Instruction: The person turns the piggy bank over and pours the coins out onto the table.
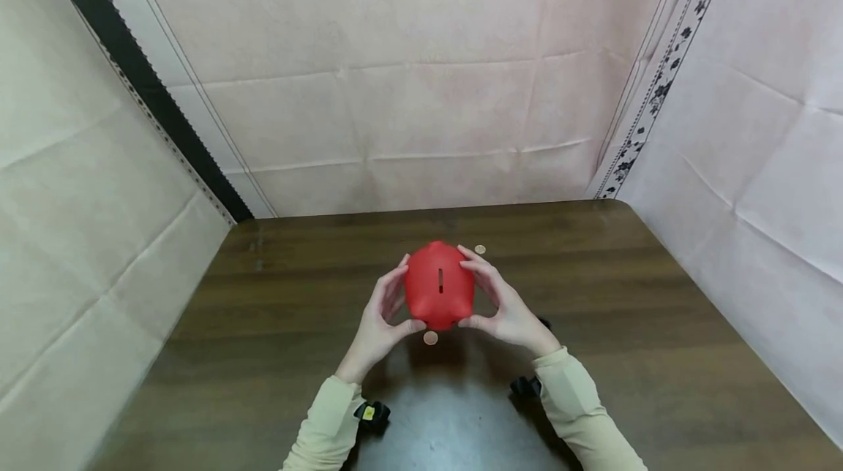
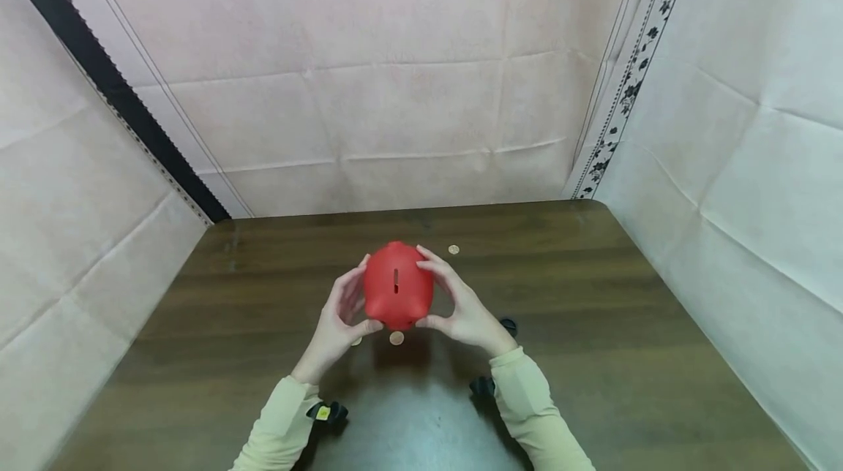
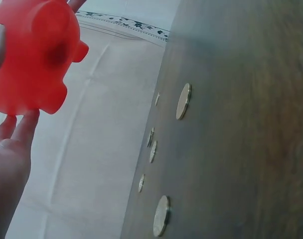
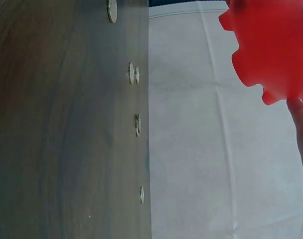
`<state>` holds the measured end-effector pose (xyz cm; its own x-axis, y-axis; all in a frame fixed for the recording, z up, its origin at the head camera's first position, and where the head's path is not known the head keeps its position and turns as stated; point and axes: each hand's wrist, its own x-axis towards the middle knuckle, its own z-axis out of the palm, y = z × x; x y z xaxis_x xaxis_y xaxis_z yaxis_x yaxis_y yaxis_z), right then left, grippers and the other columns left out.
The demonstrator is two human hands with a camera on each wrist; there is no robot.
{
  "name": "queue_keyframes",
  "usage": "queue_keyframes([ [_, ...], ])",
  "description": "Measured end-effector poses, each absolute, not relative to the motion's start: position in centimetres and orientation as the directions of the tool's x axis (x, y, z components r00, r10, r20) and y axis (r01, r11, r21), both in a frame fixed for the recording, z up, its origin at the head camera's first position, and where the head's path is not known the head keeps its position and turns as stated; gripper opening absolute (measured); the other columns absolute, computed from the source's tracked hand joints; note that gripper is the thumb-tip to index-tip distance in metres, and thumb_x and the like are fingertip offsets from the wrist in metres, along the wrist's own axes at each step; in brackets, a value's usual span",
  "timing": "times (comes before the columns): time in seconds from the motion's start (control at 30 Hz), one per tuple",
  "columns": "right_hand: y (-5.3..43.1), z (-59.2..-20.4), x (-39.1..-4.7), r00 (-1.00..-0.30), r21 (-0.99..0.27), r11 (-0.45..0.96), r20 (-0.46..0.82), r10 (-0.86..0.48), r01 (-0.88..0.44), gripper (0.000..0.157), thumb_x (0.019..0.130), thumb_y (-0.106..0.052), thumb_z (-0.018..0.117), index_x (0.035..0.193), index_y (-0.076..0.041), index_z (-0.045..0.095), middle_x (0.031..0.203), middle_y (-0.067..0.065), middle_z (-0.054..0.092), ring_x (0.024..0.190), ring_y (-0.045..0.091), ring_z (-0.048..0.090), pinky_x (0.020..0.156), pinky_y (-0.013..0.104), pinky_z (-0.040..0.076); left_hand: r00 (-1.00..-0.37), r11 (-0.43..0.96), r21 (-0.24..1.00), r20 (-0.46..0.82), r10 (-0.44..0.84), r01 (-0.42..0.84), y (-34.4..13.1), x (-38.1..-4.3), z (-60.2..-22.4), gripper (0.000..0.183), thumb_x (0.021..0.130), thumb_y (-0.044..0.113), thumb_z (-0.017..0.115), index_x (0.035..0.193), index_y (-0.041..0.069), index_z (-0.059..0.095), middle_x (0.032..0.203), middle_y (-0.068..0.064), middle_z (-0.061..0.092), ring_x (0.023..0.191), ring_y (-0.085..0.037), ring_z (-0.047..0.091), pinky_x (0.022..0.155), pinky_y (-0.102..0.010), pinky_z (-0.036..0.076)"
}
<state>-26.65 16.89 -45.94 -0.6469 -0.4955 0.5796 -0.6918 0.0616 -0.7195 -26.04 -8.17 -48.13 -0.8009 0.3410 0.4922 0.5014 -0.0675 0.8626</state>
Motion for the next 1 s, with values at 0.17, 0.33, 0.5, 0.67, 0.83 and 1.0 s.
queue_keyframes([
  [0.17, 16.5, -45.8, -26.8, -0.624, -0.699, 0.058, 0.595, -0.506, -0.713, 0.083, 0.074, 0.006, 0.077, 0.143, -0.003, 0.031, 0.159, 0.014, 0.02, 0.147, 0.014, 0.026, 0.113, 0.021, 0.035, -0.789, -0.095, 0.848, 0.521, 0.327, 0.521, -8.3, -26.0, -48.1, 0.081, 0.08, 0.001, 0.075, 0.147, 0.01, 0.032, 0.162, -0.004, 0.022, 0.146, -0.007, 0.03, 0.111, -0.022, 0.038],
  [0.33, 16.3, -45.3, -26.2, -0.566, -0.634, 0.047, 0.651, -0.505, -0.772, 0.076, 0.075, 0.008, 0.075, 0.138, 0.004, 0.033, 0.157, 0.019, 0.022, 0.148, 0.019, 0.023, 0.114, 0.023, 0.035, -0.743, -0.138, 0.801, 0.593, 0.311, 0.582, -8.6, -25.5, -47.8, 0.077, 0.079, -0.002, 0.074, 0.144, 0.003, 0.033, 0.162, -0.007, 0.025, 0.146, -0.007, 0.031, 0.111, -0.023, 0.037],
  [0.5, 15.9, -45.2, -26.1, -0.569, -0.619, 0.081, 0.653, -0.499, -0.782, 0.078, 0.074, 0.008, 0.076, 0.138, 0.004, 0.033, 0.157, 0.017, 0.023, 0.148, 0.019, 0.023, 0.113, 0.021, 0.036, -0.75, -0.149, 0.812, 0.58, 0.32, 0.564, -8.9, -25.7, -47.8, 0.078, 0.08, 0.004, 0.075, 0.145, 0.004, 0.031, 0.161, -0.003, 0.025, 0.146, -0.009, 0.032, 0.112, -0.023, 0.037],
  [0.67, 16.0, -46.2, -26.5, -0.756, -0.724, 0.284, 0.482, -0.444, -0.628, 0.084, 0.076, -0.011, 0.082, 0.146, -0.014, 0.035, 0.155, 0.008, 0.033, 0.136, 0.024, 0.043, 0.104, 0.031, 0.048, -0.871, -0.065, 0.922, 0.381, 0.311, 0.38, -8.9, -26.4, -48.7, 0.078, 0.082, 0.008, 0.075, 0.147, 0.019, 0.034, 0.158, 0.001, 0.034, 0.143, -0.016, 0.038, 0.109, -0.028, 0.042],
  [0.83, 15.9, -47.0, -26.9, -0.881, -0.794, 0.401, 0.341, -0.328, -0.457, 0.075, 0.077, -0.027, 0.082, 0.141, -0.025, 0.043, 0.139, 0.002, 0.053, 0.114, 0.024, 0.061, 0.092, 0.05, 0.054, -0.954, 0.044, 0.975, 0.201, 0.221, 0.216, -8.6, -26.7, -49.2, 0.058, 0.087, 0.017, 0.072, 0.139, 0.025, 0.047, 0.145, 0.0, 0.051, 0.132, -0.023, 0.051, 0.101, -0.028, 0.049],
  [1.0, 15.5, -47.3, -27.0, -0.913, -0.816, 0.419, 0.309, -0.264, -0.398, 0.063, 0.081, -0.033, 0.078, 0.135, -0.024, 0.047, 0.127, 0.004, 0.063, 0.101, 0.02, 0.064, 0.088, 0.054, 0.053, -0.975, 0.071, 0.984, 0.152, 0.161, 0.165, -7.8, -26.7, -49.2, 0.047, 0.092, 0.024, 0.065, 0.136, 0.02, 0.048, 0.139, -0.007, 0.053, 0.121, -0.027, 0.053, 0.096, -0.029, 0.05],
])
